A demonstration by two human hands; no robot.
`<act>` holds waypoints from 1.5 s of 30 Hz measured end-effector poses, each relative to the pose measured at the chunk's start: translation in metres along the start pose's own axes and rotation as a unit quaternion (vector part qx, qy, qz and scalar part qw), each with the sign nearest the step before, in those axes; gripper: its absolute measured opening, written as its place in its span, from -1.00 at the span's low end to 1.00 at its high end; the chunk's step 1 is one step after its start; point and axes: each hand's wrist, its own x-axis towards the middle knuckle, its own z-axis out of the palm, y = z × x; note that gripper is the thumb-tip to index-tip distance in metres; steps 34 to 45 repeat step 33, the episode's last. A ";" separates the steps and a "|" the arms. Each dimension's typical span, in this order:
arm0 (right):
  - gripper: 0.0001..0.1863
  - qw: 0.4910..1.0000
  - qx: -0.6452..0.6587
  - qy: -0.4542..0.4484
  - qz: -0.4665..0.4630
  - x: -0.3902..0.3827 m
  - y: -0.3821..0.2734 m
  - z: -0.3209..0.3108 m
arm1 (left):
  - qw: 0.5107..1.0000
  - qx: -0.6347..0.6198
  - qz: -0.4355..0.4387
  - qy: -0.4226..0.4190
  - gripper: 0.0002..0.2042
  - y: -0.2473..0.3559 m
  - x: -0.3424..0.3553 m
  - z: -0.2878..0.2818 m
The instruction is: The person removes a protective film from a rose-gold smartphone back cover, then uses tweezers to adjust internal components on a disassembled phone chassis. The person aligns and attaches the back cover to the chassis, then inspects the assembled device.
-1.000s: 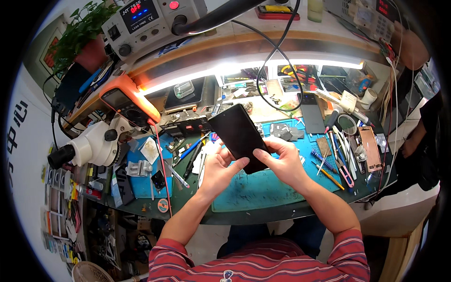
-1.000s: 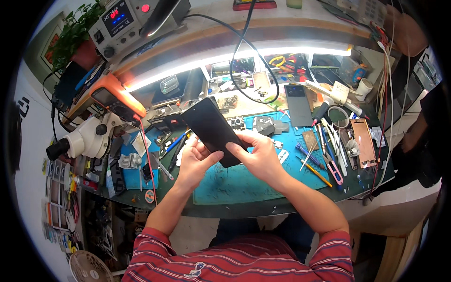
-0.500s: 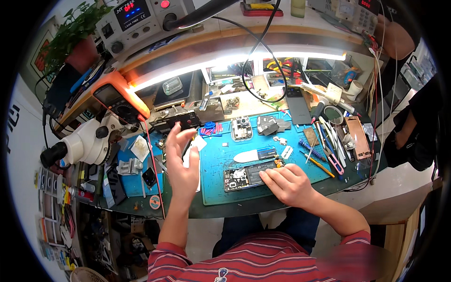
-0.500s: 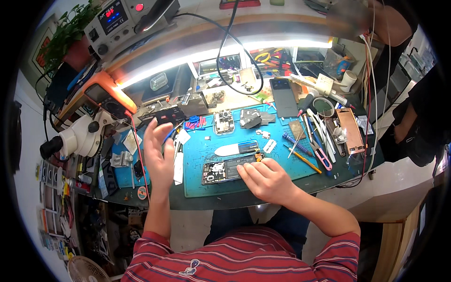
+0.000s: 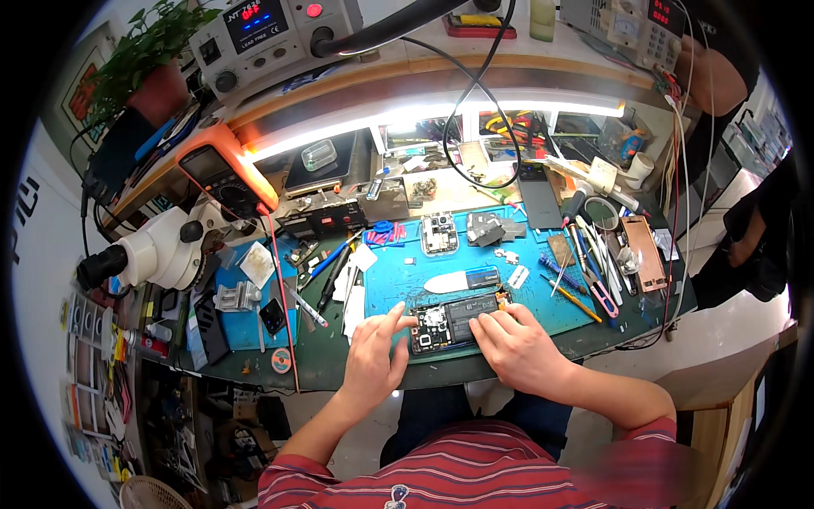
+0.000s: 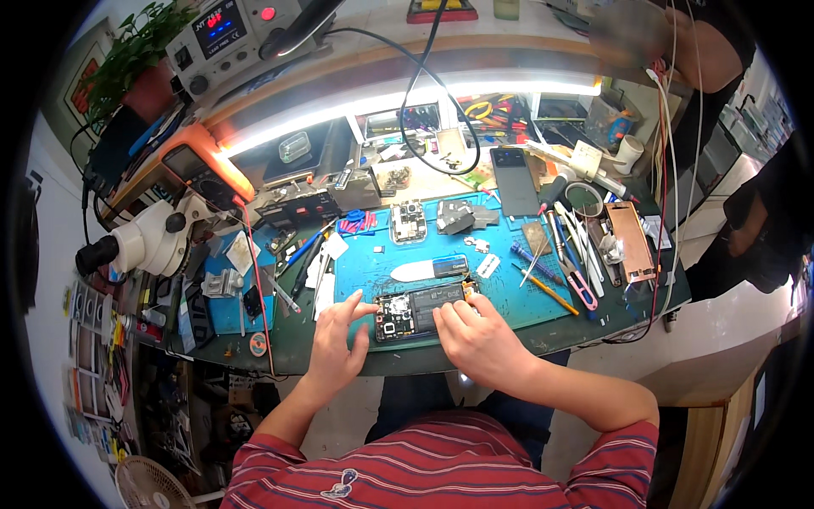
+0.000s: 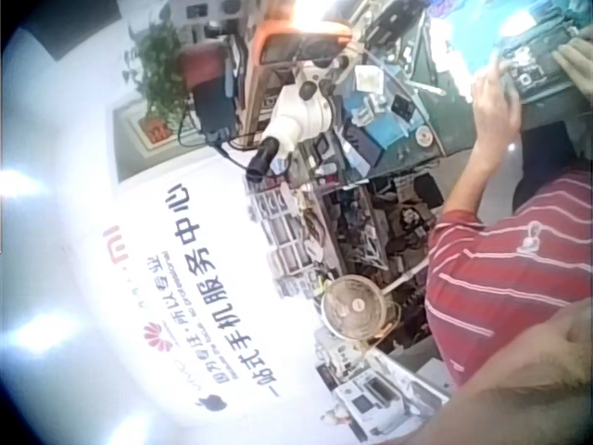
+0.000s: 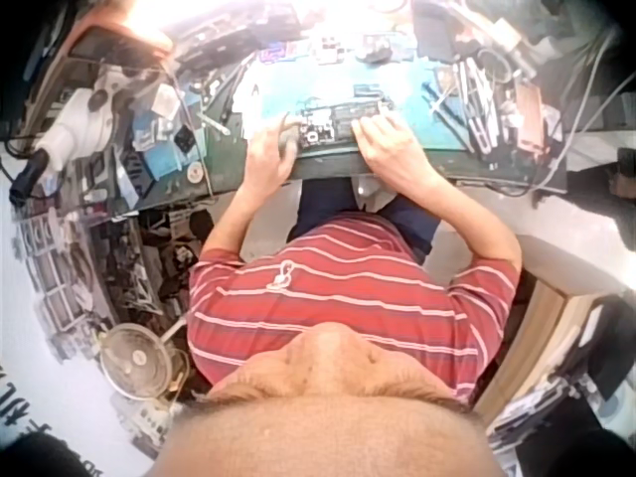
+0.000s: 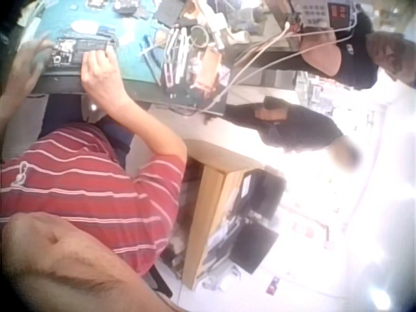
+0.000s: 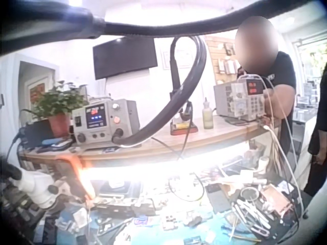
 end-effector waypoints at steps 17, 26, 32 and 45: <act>-0.62 0.992 0.092 0.073 0.054 0.003 0.006 0.012 | 0.997 0.057 0.022 -0.056 -0.36 -0.006 -0.003 0.006; -0.60 0.991 0.082 0.090 0.054 -0.001 0.004 0.021 | 0.996 0.069 0.031 -0.054 -0.40 -0.003 -0.001 0.005; -0.59 0.989 0.092 0.083 0.080 0.000 0.000 0.018 | 0.994 0.087 0.034 -0.059 -0.39 -0.002 -0.002 0.007; -0.59 0.989 0.088 0.080 0.087 0.000 -0.002 0.016 | 0.994 0.087 0.035 -0.060 -0.39 -0.002 -0.003 0.007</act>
